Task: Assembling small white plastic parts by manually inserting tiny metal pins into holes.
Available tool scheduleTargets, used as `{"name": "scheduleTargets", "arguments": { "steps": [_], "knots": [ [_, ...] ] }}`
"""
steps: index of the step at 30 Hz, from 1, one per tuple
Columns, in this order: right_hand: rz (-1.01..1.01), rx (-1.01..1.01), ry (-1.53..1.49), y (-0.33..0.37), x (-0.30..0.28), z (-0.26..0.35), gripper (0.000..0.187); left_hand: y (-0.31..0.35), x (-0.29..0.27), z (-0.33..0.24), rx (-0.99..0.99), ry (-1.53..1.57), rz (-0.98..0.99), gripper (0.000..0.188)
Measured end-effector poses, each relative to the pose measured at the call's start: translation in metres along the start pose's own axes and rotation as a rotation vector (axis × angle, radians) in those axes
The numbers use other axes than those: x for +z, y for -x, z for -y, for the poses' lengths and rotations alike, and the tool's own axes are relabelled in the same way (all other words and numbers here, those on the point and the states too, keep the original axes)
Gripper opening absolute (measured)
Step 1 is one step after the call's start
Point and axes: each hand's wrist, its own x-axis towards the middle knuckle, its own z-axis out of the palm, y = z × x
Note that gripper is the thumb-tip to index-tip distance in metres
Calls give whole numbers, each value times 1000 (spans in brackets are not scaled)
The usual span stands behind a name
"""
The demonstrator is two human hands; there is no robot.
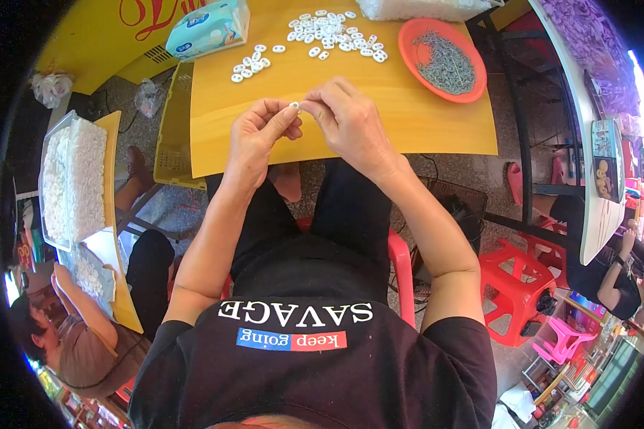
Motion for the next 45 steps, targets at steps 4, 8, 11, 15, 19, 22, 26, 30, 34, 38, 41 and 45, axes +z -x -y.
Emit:
{"name": "scheduleTargets", "arguments": {
  "steps": [4, 8, 11, 15, 19, 22, 26, 30, 34, 38, 41, 45],
  "knots": [
    [-7, -56, 7, -1, 1, 0, 7, 1, 2, -1, 13, 16, -2, 17],
    [33, 306, -269, 7, 12, 3, 7, 0, 3, 2, 36, -7, -9, 16],
    [13, 383, -366, 9, 16, -2, 9, -1, 2, 5, 87, -62, -21, 15],
    [104, 389, -324, 4, 11, -5, 12, -4, -4, 4, 71, -170, -1, 15],
    [158, 335, -284, -3, 8, -5, 12, -5, -7, 5, 7, -70, 1, 17],
    [159, 80, -35, -3, 8, -10, 8, -6, -4, 5, -8, 15, 20, 16],
    [39, 114, -63, 4, 18, -11, 8, -5, 4, 3, -15, 35, 10, 15],
    [-24, 195, -102, 6, 27, -11, 10, -8, 1, 14, 21, 19, -26, 14],
    [-11, 158, -84, -1, 25, -16, 10, -12, -6, 18, 27, 31, -54, 13],
    [142, 387, -52, -42, 5, -56, 17, -15, -12, 22, 72, 109, -80, 12],
    [65, -50, 288, -70, -2, -93, 14, -18, -11, 26, 96, 146, -80, 12],
    [300, -56, 493, -87, 0, -94, 14, -18, -13, 28, 110, 175, -75, 12]
  ]
}}
